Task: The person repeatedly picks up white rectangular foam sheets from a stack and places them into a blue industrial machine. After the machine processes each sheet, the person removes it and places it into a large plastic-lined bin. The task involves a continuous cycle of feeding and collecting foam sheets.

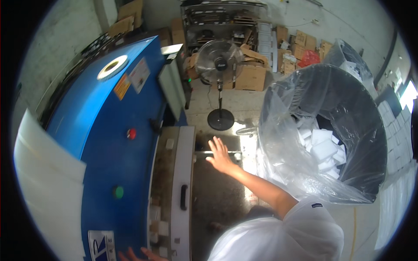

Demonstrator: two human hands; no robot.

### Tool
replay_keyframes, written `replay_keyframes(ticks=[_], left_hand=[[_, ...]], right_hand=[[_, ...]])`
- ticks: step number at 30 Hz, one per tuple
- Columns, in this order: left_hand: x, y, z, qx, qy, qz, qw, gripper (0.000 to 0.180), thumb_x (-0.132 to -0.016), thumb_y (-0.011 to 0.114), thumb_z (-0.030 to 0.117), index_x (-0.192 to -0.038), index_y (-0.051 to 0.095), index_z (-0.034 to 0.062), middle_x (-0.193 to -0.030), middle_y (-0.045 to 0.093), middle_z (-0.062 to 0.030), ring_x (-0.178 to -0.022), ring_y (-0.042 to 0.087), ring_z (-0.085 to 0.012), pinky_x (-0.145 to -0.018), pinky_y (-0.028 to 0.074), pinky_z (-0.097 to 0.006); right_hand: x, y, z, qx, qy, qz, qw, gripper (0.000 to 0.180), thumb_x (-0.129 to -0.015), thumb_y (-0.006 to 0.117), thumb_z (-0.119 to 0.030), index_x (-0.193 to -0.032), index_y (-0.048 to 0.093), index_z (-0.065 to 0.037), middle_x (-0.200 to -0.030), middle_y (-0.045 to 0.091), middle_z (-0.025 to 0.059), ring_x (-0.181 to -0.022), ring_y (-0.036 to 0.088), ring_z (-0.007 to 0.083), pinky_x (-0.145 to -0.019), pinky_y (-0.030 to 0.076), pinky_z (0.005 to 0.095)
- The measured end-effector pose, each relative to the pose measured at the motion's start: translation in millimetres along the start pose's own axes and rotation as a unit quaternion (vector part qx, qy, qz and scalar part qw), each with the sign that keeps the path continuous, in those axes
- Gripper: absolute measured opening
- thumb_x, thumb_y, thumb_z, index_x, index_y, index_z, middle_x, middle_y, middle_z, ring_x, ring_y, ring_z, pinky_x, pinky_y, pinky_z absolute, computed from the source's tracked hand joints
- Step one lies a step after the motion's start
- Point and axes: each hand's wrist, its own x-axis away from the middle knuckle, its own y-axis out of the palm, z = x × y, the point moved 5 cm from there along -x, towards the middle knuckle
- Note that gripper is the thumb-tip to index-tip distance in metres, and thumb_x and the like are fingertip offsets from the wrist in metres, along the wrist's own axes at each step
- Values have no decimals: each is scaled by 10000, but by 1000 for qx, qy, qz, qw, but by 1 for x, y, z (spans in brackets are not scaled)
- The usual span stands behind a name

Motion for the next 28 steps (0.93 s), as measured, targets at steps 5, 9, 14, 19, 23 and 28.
replay_keyframes(ticks=[5,9,14,19,23,28], left_hand=[[32,107,81,102,13,-200,974,358,-950,629,281,-1170,623,-2,-1334,491,-251,-1196,497,-424,-1021,408,-513],[55,152,218,182,27,-225,957,348,-899,674,208,-1179,611,11,-1410,431,-221,-1261,449,-413,-1060,374,-494],[104,229,334,241,96,-376,889,454,-911,657,115,-1322,500,5,-1511,296,-168,-1297,435,-340,-982,431,-408],[90,257,375,209,92,-409,883,454,-912,646,115,-1321,487,1,-1521,275,-163,-1300,424,-341,-976,433,-409],[95,264,380,161,50,-417,893,487,-889,664,90,-1326,472,-5,-1510,270,-194,-1286,432,-356,-967,439,-407],[108,292,383,122,19,-496,859,645,-824,748,126,-1368,424,3,-1518,239,-237,-1344,378,-424,-1072,380,-489]], right_hand=[[-70,-90,161,49,50,45,996,731,-868,687,-242,-1463,349,16,-1520,306,276,-1452,209,432,-1173,220,508],[-97,-125,303,107,86,-42,990,723,-835,665,-194,-1470,371,-14,-1548,278,254,-1489,131,385,-1192,148,538],[-72,-184,436,502,-28,-18,864,589,-844,527,-132,-1413,462,2,-1579,289,149,-1515,111,270,-1182,122,596],[-92,-324,518,416,124,4,901,486,-861,526,-177,-1315,531,-3,-1524,386,106,-1487,196,241,-1153,218,570],[-94,-391,538,425,127,8,896,467,-810,592,-202,-1235,578,-11,-1451,450,120,-1401,324,253,-1074,292,601],[-126,-357,538,411,88,59,905,610,-739,659,-242,-1289,552,0,-1429,468,127,-1378,345,272,-1040,308,631]])
